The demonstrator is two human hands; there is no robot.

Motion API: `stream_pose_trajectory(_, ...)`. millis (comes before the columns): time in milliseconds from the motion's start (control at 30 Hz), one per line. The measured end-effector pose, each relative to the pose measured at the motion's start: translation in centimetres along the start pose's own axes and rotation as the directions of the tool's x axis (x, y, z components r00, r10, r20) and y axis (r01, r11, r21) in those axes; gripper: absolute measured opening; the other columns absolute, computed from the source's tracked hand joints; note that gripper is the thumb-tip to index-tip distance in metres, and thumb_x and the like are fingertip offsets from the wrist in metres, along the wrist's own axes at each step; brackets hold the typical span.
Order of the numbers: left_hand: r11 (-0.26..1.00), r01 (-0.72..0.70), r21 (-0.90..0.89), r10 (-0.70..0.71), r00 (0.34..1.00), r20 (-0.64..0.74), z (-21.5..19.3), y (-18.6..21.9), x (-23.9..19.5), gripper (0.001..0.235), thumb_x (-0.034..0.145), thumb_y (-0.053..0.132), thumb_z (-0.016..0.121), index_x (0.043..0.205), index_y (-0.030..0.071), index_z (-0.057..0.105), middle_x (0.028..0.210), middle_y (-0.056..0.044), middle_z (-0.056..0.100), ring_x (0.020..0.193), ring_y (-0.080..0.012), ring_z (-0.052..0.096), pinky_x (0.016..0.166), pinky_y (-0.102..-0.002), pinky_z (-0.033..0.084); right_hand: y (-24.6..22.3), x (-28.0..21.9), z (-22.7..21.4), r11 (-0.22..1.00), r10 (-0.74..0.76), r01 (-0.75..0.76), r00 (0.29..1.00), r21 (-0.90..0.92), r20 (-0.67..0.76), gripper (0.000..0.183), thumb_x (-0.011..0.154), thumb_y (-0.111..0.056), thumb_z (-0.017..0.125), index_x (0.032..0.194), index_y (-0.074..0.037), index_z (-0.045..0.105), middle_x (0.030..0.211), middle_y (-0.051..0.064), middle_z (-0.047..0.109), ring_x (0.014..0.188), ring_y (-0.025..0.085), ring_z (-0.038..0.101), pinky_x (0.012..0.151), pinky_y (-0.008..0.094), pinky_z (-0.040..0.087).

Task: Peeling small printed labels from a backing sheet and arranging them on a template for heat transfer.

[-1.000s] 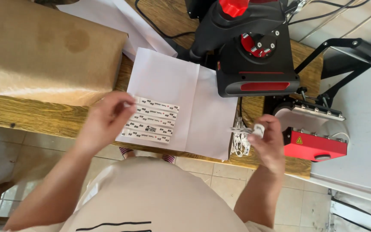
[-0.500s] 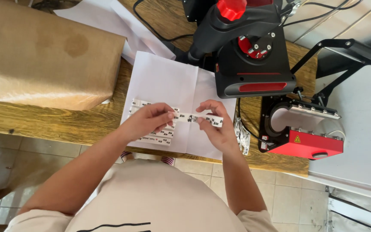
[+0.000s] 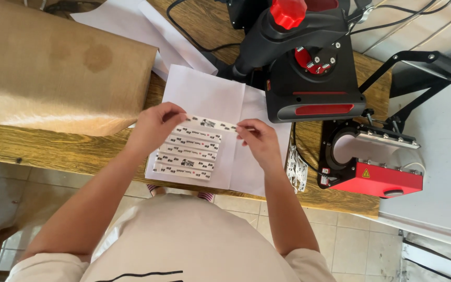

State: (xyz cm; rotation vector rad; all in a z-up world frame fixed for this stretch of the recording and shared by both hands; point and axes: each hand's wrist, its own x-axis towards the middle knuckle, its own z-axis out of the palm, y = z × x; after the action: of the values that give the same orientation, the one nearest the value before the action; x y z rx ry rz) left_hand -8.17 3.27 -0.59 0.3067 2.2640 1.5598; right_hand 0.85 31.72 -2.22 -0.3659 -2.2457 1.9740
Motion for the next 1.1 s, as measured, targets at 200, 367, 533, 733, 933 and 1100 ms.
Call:
stream_pose_trajectory(200,0.954,0.026,0.299,0.004,0.995,-0.099,0.7,-7.3,4.3,0.015,0.098,0.026,0.07,0.109,0.018,0.076,0.098,-0.006,0.074,0.082,-0.0257,0.075,0.076,-0.041,0.059,1.9,2.6,2.9,0.967,0.205,-0.199,0.978,-0.158,0.024,0.017,0.091,-0.013,0.076,0.106,-0.005,0.076,0.088,0.013,0.073,0.072,0.019,0.072,0.057,0.026,0.06)
stream_pose_trajectory(367,0.893,0.11,0.437,-0.063,0.991,-0.119,1.6,-7.4,4.4,0.028,0.093,0.022,0.068,0.121,0.021,0.064,0.093,-0.007,0.073,0.092,-0.0335,0.074,0.084,-0.049,0.058,5.8,4.5,3.4,0.889,0.238,-0.22,0.971,-0.401,-0.006,0.018,0.083,-0.016,0.081,0.1,-0.01,0.077,0.082,0.01,0.072,0.072,0.02,0.072,0.06,0.031,0.06)
stream_pose_trajectory(533,0.888,0.128,0.442,-0.088,0.99,-0.109,1.9,-9.0,5.1,0.031,0.089,0.022,0.07,0.119,0.022,0.06,0.091,-0.005,0.074,0.094,-0.0324,0.073,0.085,-0.049,0.057,4.3,4.1,4.0,0.849,0.285,-0.269,0.958,-0.455,-0.036,0.016,0.08,-0.021,0.081,0.095,-0.015,0.078,0.08,0.007,0.071,0.076,0.019,0.071,0.068,0.031,0.06)
stream_pose_trajectory(733,0.883,0.118,0.454,-0.073,0.991,-0.114,1.9,-9.3,5.5,0.03,0.088,0.019,0.072,0.116,0.021,0.061,0.089,-0.007,0.074,0.093,-0.0342,0.073,0.085,-0.05,0.057,5.0,4.2,4.0,0.846,0.267,-0.251,0.963,-0.47,-0.034,0.016,0.079,-0.021,0.081,0.093,-0.015,0.077,0.079,0.008,0.071,0.077,0.02,0.07,0.071,0.032,0.059)
stream_pose_trajectory(933,0.889,0.105,0.446,-0.055,0.991,-0.123,1.8,-9.6,5.4,0.03,0.087,0.018,0.073,0.115,0.019,0.062,0.089,-0.008,0.072,0.092,-0.0348,0.073,0.085,-0.05,0.057,4.7,4.3,4.2,0.821,0.299,-0.28,0.953,-0.497,-0.043,0.016,0.079,-0.023,0.081,0.093,-0.016,0.077,0.081,0.007,0.072,0.079,0.021,0.071,0.074,0.033,0.059)
stream_pose_trajectory(1100,0.887,0.094,0.451,-0.039,0.991,-0.13,1.9,-10.4,5.5,0.03,0.086,0.019,0.072,0.114,0.02,0.062,0.089,-0.008,0.07,0.092,-0.0349,0.072,0.085,-0.05,0.057,5.3,4.1,3.7,0.84,0.277,-0.257,0.96,-0.478,-0.03,0.016,0.079,-0.024,0.082,0.092,-0.016,0.077,0.08,0.007,0.072,0.078,0.021,0.072,0.073,0.032,0.059)
